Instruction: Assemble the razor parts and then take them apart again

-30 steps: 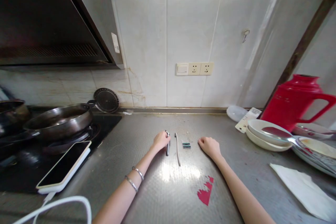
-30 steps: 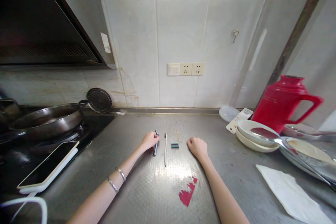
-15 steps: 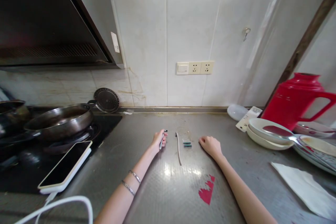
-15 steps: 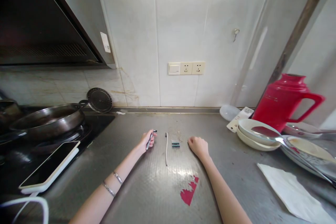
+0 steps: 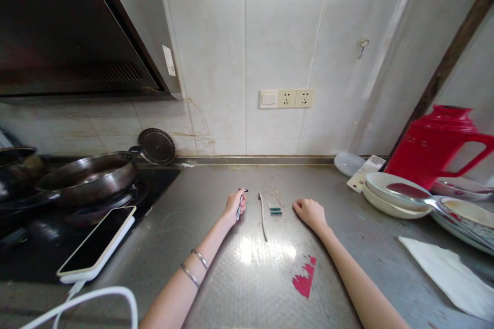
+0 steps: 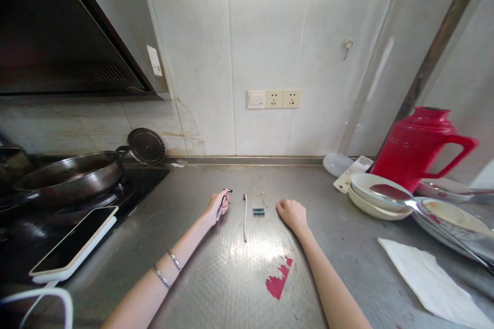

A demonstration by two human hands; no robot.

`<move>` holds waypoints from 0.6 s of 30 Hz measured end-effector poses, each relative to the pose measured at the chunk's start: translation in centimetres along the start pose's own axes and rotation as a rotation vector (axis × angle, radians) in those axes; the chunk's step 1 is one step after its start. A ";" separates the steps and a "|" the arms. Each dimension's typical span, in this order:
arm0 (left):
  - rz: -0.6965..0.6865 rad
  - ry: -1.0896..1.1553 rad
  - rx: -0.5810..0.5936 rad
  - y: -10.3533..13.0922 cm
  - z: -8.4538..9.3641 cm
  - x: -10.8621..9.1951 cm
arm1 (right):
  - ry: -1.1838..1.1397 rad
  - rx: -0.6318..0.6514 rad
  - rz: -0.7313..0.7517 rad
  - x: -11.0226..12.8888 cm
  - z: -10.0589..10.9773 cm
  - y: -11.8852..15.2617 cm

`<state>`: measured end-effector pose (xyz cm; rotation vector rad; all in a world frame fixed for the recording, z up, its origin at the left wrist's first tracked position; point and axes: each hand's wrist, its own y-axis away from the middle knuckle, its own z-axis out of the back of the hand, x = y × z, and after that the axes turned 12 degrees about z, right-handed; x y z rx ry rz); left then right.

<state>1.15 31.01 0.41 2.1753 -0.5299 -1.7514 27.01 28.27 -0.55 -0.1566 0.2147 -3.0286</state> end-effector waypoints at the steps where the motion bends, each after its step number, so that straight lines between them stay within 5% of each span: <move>1: -0.006 0.005 -0.002 0.0 0.0 0.0 | 0.001 0.000 0.001 0.0 0.0 0.0; 10: -0.039 0.019 0.011 0.0 -0.1 -0.2 | 0.006 -0.024 0.003 -0.1 -0.2 0.0; 14: -0.216 0.012 0.073 0.0 -0.1 -0.1 | -0.072 -0.059 -0.022 -0.3 -0.1 -0.2; 18: -0.340 -0.088 0.136 0.7 -0.4 0.0 | -0.386 -0.191 0.035 1.0 1.1 -0.7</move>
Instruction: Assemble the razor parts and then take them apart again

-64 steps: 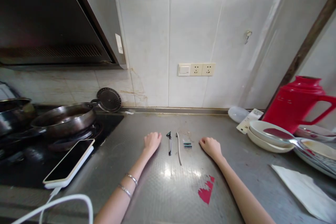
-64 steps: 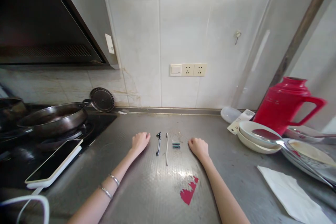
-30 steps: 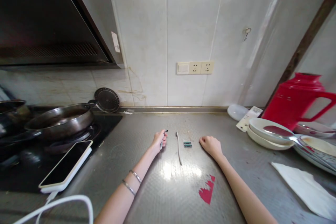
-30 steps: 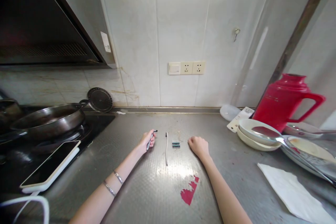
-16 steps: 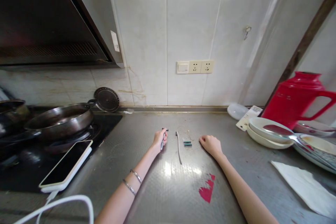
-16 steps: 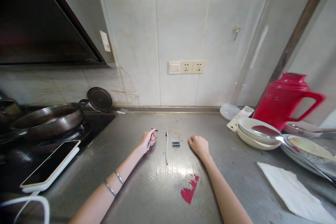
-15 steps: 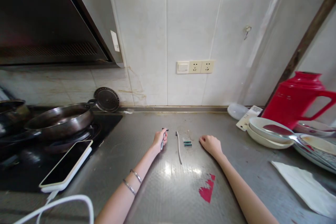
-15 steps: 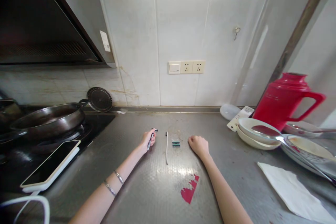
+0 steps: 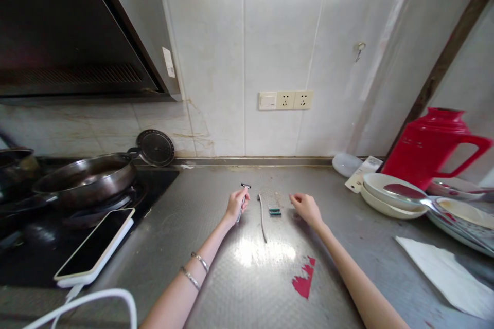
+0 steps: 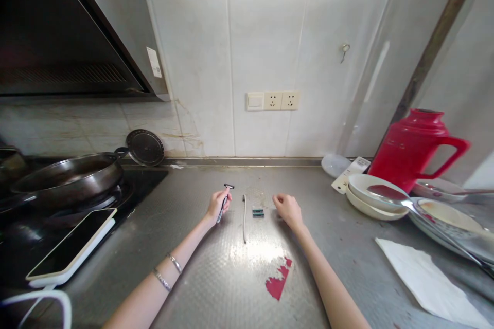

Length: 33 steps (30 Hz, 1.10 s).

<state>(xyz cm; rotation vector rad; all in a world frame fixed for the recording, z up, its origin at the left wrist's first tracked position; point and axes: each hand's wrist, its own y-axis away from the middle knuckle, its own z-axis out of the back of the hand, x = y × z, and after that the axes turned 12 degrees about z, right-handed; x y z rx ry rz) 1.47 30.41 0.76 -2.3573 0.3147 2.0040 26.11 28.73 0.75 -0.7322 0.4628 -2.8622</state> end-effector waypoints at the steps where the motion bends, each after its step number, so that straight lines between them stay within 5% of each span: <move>1: -0.007 -0.035 0.030 0.2 -0.2 0.0 | -0.117 -0.023 0.035 0.9 0.1 -0.3; 5: -0.018 -0.156 0.151 0.8 -0.8 -0.2 | -0.603 0.043 0.124 5.3 0.2 -1.3; 10: -0.092 -0.203 0.184 1.4 -1.4 -0.6 | -0.924 0.184 0.019 8.9 0.2 -1.7; 17: -0.179 -0.205 0.132 1.8 -1.5 -0.8 | -1.044 0.215 0.013 9.7 0.2 -1.6; 33: -0.101 -0.122 0.022 1.7 -1.2 -1.0 | -1.175 0.344 0.055 10.3 -0.1 -1.3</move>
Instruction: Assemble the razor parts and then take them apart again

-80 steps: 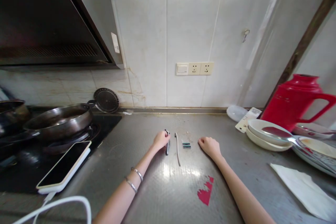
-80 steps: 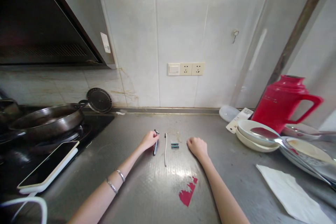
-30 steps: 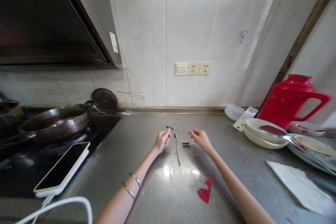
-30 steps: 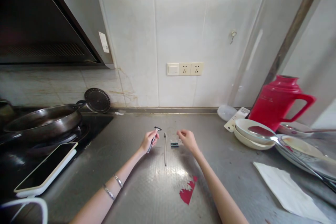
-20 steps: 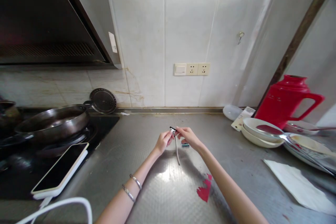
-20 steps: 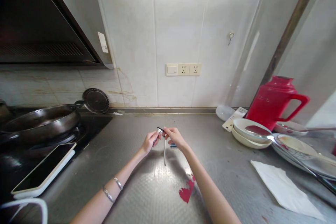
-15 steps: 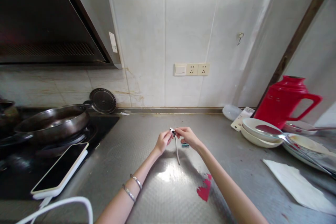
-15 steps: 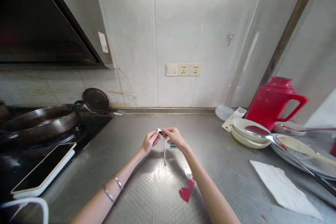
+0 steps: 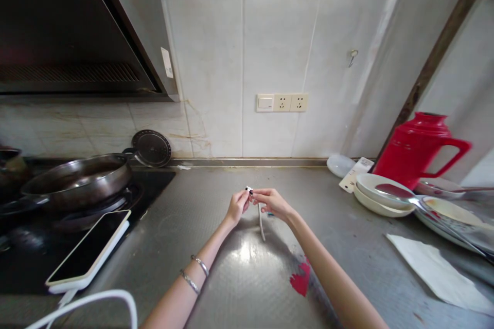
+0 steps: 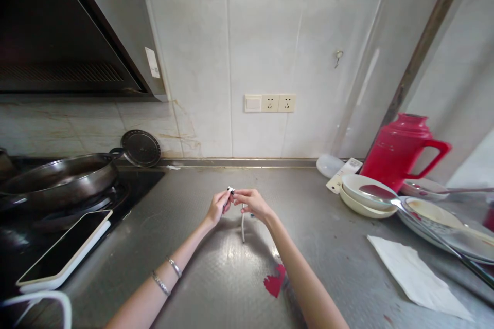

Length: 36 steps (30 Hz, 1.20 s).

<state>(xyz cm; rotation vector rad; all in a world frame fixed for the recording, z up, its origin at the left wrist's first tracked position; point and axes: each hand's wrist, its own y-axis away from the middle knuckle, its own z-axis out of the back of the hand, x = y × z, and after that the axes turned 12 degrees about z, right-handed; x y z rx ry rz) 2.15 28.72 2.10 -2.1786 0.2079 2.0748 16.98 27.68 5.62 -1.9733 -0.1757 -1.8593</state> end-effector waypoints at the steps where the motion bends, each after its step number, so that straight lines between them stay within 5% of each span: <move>1: -0.002 -0.002 0.000 0.0 0.0 0.0 | 0.003 0.001 -0.001 0.0 0.0 0.0; 6: -0.049 0.003 -0.038 -0.3 0.3 -0.1 | 0.139 -0.073 -0.014 -1.4 0.5 -1.6; 15: -0.054 0.082 -0.087 -0.8 0.8 0.0 | 1.071 -0.074 0.021 -4.0 -0.9 -5.6; 22: -0.043 0.083 -0.096 -0.8 0.9 -0.3 | 1.212 -0.022 0.046 -4.3 -1.3 -6.4; 29: -0.006 0.046 -0.156 -1.1 0.9 0.2 | 1.301 -0.083 -0.067 -1.5 0.1 -4.0; 36: -0.065 0.031 -0.131 -0.9 0.9 0.0 | 1.349 0.124 -0.222 -2.0 -1.7 0.7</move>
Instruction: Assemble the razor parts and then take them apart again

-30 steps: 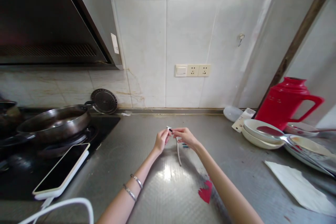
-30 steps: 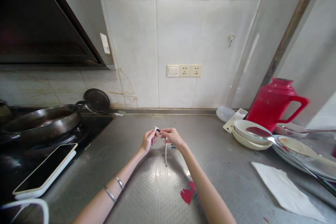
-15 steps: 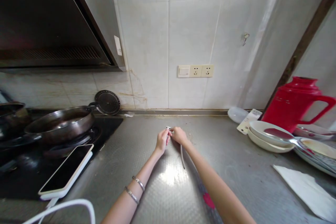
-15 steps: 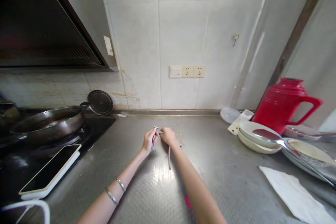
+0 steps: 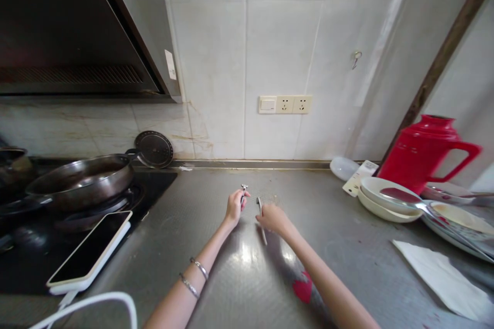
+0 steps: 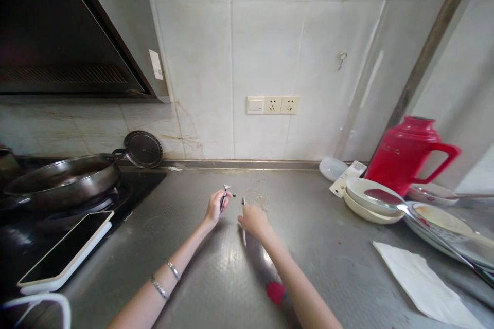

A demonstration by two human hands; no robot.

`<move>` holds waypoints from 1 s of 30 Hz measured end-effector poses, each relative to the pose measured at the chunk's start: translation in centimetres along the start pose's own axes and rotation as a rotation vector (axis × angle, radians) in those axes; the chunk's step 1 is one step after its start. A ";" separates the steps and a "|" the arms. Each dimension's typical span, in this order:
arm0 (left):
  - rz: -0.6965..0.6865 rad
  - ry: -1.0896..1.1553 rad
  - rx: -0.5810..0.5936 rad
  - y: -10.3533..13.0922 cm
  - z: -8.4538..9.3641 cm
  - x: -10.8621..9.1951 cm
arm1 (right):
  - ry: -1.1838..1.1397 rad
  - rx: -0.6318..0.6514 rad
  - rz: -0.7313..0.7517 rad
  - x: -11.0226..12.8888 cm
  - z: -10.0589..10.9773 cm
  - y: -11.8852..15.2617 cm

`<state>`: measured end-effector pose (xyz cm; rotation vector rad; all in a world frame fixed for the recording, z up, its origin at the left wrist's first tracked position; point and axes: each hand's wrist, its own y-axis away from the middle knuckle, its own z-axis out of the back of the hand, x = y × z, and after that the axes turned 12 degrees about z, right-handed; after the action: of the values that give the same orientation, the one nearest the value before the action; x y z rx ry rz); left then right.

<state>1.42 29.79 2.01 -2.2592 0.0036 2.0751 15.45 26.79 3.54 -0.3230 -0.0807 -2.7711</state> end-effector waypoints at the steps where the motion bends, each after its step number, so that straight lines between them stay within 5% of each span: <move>1: -0.013 -0.008 0.002 0.0 0.0 0.0 | 0.022 -0.001 -0.003 0.3 -0.3 0.3; 8: -0.027 -0.025 0.010 0.1 0.0 0.0 | 0.078 -0.021 -0.044 1.4 -1.0 0.6; 13: -0.003 -0.066 0.038 0.2 -0.4 -0.2 | 0.022 -0.095 -0.025 -0.5 0.0 1.0; 18: 0.000 -0.058 0.102 0.2 -0.9 0.1 | -0.087 -0.369 0.028 -4.6 1.9 2.0; 23: -0.045 -0.083 0.103 0.3 -1.5 0.4 | -0.110 -0.728 0.287 -8.2 2.2 3.0; 30: -0.049 -0.067 0.083 0.6 -2.0 0.7 | -0.011 -0.902 0.391 -8.2 1.4 3.4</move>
<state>3.42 29.08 1.45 -2.1197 0.0296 2.0843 24.42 26.50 3.07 -0.4978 1.1179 -2.2463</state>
